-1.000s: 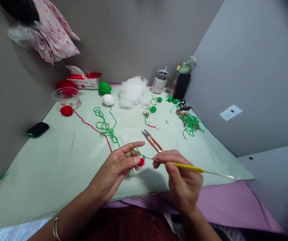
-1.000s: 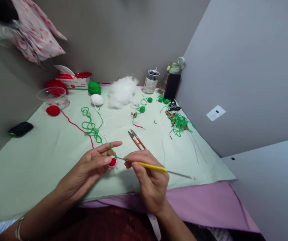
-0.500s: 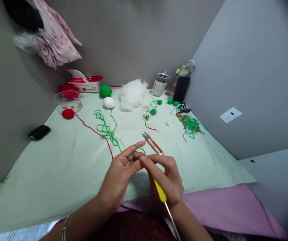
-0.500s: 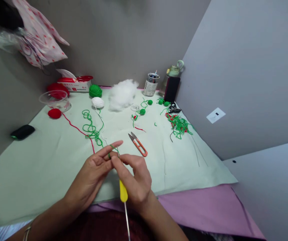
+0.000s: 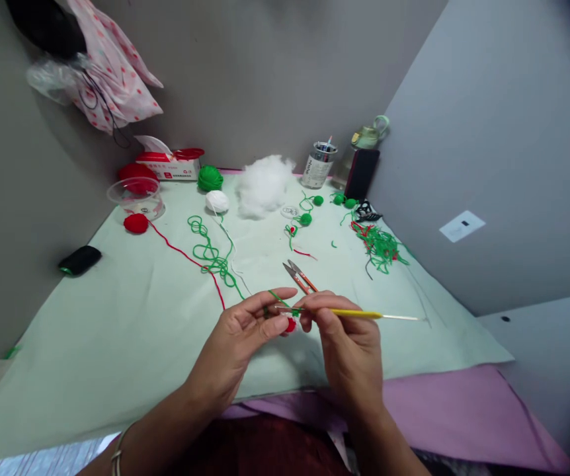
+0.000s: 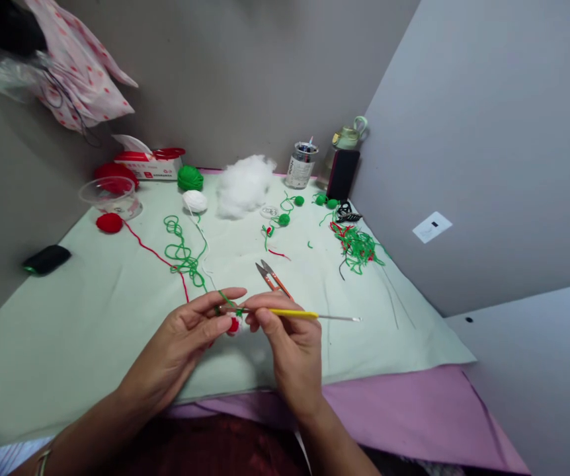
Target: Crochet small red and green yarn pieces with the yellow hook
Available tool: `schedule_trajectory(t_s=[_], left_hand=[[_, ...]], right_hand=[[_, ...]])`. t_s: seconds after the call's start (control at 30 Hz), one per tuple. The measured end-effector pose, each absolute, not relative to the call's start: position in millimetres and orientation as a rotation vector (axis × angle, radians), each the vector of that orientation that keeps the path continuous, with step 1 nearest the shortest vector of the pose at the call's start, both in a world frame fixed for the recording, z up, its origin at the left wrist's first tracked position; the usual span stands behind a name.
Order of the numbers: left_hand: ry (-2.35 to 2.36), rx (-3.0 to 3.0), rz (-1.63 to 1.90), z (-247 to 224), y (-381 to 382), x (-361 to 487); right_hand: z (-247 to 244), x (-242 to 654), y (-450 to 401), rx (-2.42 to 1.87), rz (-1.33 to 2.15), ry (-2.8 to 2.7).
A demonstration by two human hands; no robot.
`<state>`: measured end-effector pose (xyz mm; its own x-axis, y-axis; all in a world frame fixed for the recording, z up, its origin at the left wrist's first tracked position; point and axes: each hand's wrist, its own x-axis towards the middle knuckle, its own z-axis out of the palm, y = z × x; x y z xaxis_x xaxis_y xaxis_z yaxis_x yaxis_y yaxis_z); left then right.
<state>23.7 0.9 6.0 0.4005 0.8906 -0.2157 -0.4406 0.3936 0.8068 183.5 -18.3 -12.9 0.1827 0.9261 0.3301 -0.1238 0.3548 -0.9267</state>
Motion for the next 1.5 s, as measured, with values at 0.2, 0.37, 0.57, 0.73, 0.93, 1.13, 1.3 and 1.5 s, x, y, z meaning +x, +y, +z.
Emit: schedule_trajectory(t_s=[0.2,0.37,0.57,0.73,0.93,1.13,1.3,1.5], left_hand=[[0.789,0.766,0.947,6.9,1.9,17.8],[0.799,0.787,0.936,9.3,1.5,15.7],[0.813,0.822,0.952,8.5,-1.0,13.4],[0.825,0.868,0.972,4.3,-0.7,14.5],[0.955,0.998,1.078,9.0,-3.2,17.4],[1.04,1.074,1.118,9.4,-9.7,22.8],[0.882,0.844,1.118,4.4,-9.8,27.3],[0.703,0.775,1.042,5.4,-7.7,24.1]], right_hand=[[-6.4,184.7,-15.1,-0.844,1.1,-0.974],[-3.3,189.3,-16.1,-0.794,1.11,-1.073],[-5.7,193.6,-29.0,-0.868,0.838,-1.317],[-4.3,191.6,-36.5,-0.871,0.539,-1.58],[-3.3,189.5,-38.2,-0.872,0.323,-1.726],[-11.9,183.9,-33.5,-0.889,0.209,-1.714],[-21.0,177.7,-31.3,-0.879,0.306,-1.525],[-20.1,179.7,-19.7,-0.775,0.781,-1.192]])
